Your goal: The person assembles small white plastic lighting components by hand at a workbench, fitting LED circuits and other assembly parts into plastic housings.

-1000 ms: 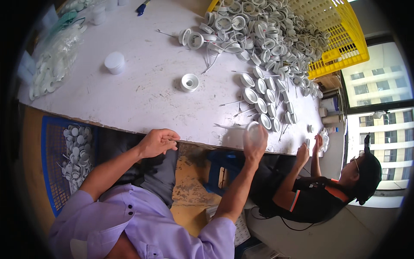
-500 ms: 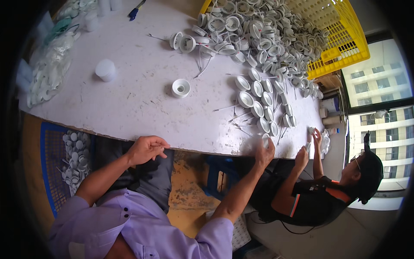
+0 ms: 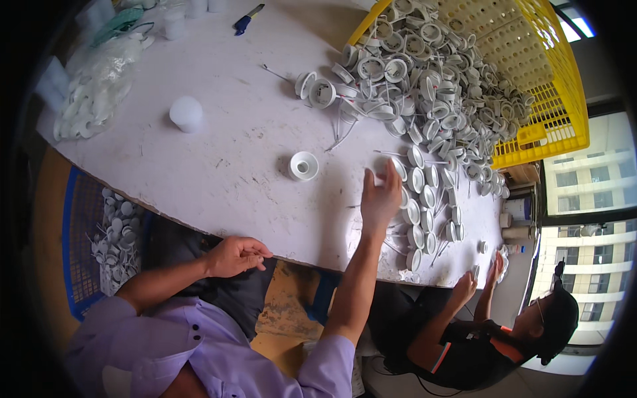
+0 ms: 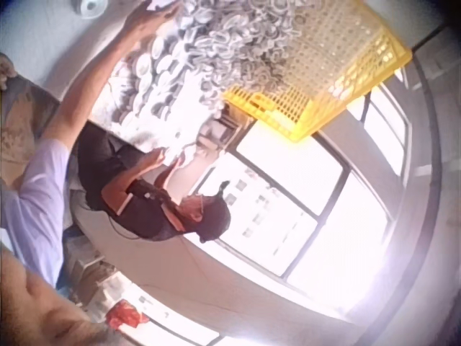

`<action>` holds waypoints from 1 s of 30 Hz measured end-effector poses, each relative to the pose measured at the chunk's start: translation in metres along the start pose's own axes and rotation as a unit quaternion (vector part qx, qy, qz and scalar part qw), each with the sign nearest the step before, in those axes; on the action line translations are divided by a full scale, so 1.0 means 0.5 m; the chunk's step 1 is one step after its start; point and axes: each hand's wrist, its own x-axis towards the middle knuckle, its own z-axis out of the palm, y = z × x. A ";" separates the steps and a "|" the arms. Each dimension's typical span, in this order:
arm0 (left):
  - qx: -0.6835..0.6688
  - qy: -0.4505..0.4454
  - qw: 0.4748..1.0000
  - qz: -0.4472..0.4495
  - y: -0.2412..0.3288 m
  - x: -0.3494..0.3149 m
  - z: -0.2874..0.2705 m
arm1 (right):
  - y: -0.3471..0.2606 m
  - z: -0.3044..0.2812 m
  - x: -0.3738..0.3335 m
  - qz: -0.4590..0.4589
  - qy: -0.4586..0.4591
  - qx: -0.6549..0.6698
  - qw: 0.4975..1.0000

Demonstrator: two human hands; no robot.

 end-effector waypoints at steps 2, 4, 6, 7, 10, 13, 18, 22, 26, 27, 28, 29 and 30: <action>0.002 0.009 1.000 0.000 -0.004 -0.010 -0.005 | 0.005 0.094 0.075 -0.100 -0.002 -0.063 0.993; 0.015 0.015 1.000 -0.016 0.003 -0.027 -0.016 | 0.021 0.158 0.131 -0.079 -0.031 -0.029 0.996; 0.016 0.026 0.999 -0.012 0.014 -0.043 -0.027 | 0.043 0.190 0.168 -0.074 -0.034 -0.020 0.996; 0.016 0.034 0.999 -0.012 0.019 -0.055 -0.032 | 0.041 0.199 0.182 -0.088 -0.044 -0.027 0.995; 0.019 0.041 0.999 0.008 0.036 -0.077 -0.044 | 0.029 0.163 0.177 -0.108 -0.009 -0.085 0.990; 0.079 0.037 0.996 0.023 0.083 -0.087 -0.049 | -0.017 0.083 0.140 -0.065 0.104 -0.126 0.984; 0.259 0.112 0.922 0.265 0.137 -0.063 -0.006 | -0.126 -0.068 0.006 -0.155 0.254 -0.226 0.928; 0.425 0.232 0.783 0.389 0.173 -0.042 0.046 | -0.289 -0.100 -0.179 -0.160 0.171 -0.140 0.962; 0.447 0.255 0.754 0.409 0.142 -0.046 0.049 | -0.354 -0.068 -0.316 -0.108 0.145 -0.040 0.983; 0.451 0.257 0.754 0.403 0.134 -0.057 0.046 | -0.362 -0.060 -0.338 -0.104 0.146 -0.034 0.983; 0.471 0.267 0.736 0.405 0.127 -0.070 0.042 | -0.370 -0.050 -0.351 -0.122 0.145 -0.021 0.982; 0.492 0.279 0.717 0.407 0.122 -0.083 0.035 | -0.378 -0.049 -0.361 -0.121 0.139 -0.012 0.983; 0.485 0.287 0.717 0.410 0.120 -0.093 0.026 | -0.392 -0.047 -0.364 -0.122 0.127 0.001 0.984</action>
